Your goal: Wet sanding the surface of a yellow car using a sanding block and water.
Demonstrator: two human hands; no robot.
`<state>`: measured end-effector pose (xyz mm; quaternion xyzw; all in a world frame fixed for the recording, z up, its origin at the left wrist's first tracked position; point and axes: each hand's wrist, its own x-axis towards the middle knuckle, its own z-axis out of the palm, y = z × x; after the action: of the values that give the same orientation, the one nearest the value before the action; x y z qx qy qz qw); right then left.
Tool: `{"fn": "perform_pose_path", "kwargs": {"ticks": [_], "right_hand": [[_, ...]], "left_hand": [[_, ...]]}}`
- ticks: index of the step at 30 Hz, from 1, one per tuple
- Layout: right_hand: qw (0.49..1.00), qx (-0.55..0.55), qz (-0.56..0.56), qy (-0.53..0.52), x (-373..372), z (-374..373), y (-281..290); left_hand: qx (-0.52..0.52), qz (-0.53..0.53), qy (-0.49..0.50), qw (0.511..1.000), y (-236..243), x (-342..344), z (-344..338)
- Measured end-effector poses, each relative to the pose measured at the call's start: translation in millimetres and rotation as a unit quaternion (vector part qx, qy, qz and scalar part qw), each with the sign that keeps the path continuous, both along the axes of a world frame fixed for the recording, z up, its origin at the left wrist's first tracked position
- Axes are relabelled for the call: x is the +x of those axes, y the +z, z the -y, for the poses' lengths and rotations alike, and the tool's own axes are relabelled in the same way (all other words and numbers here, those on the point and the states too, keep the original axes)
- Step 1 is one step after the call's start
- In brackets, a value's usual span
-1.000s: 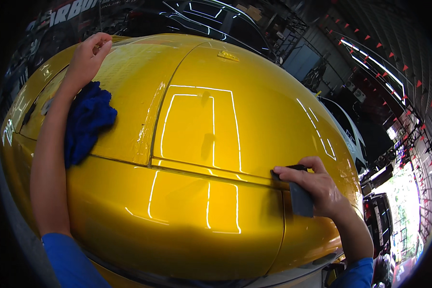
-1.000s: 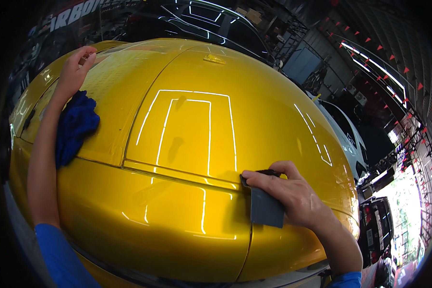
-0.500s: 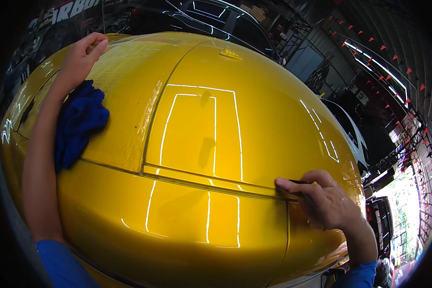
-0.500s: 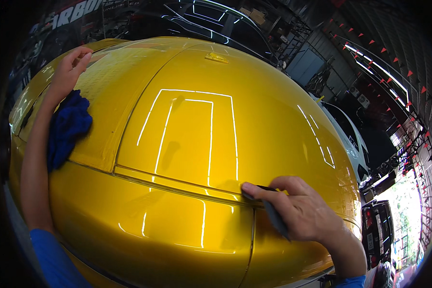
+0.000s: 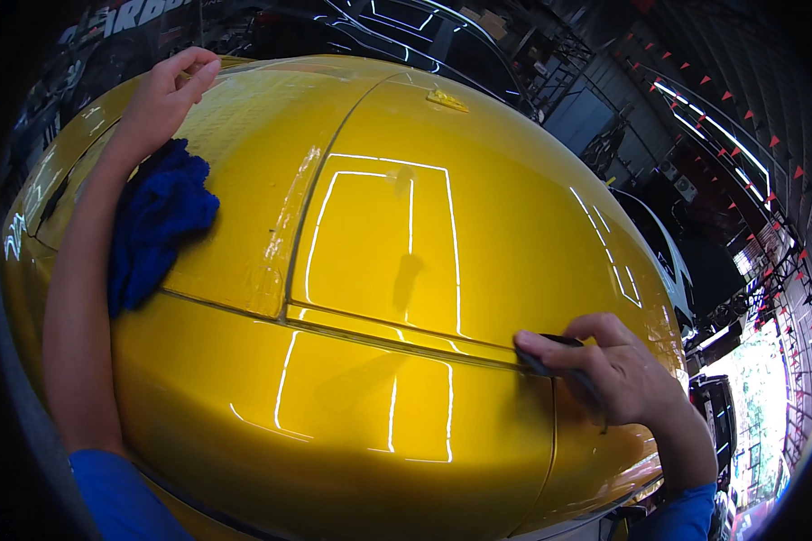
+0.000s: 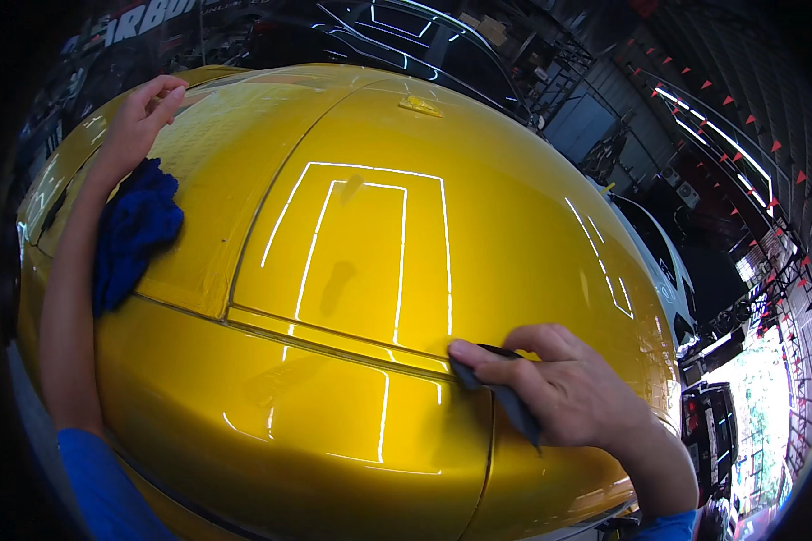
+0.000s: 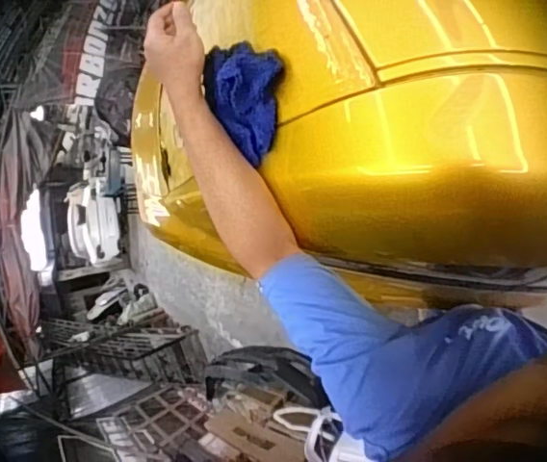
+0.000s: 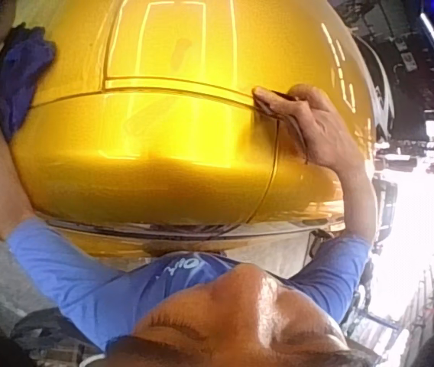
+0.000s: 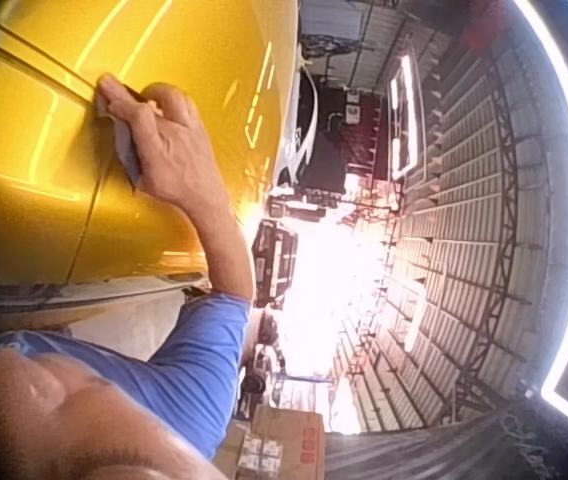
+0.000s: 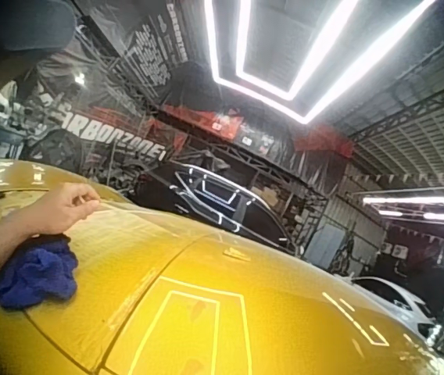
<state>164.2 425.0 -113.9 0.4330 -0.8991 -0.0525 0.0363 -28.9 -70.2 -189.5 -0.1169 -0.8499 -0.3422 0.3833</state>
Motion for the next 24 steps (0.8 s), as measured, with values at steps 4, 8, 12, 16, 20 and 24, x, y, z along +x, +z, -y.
{"fn": "perform_pose_path", "kwargs": {"ticks": [4,8,12,16,20,24], "right_hand": [[0.999,-0.011,-0.027,-0.014,6,-8,-3],[1.0,-0.011,-0.001,-0.009,-3,-10,-2],[1.0,-0.009,-0.008,0.01,-3,1,1],[1.0,-0.022,0.012,0.015,-3,-8,2],[1.0,0.001,-0.005,0.031,-6,0,-1],[0.999,-0.019,-0.011,0.034,-12,7,-3]], "left_hand": [[0.004,0.01,-0.005,1.0,2,0,-3],[0.015,0.013,-0.028,0.999,-2,-5,-2],[-0.003,0.01,0.002,1.0,2,-6,2],[0.02,0.036,-0.012,0.999,-2,-2,-3],[-0.004,0.026,-0.002,1.0,0,0,-2],[0.007,0.03,-0.042,0.999,0,-4,-5]]}}
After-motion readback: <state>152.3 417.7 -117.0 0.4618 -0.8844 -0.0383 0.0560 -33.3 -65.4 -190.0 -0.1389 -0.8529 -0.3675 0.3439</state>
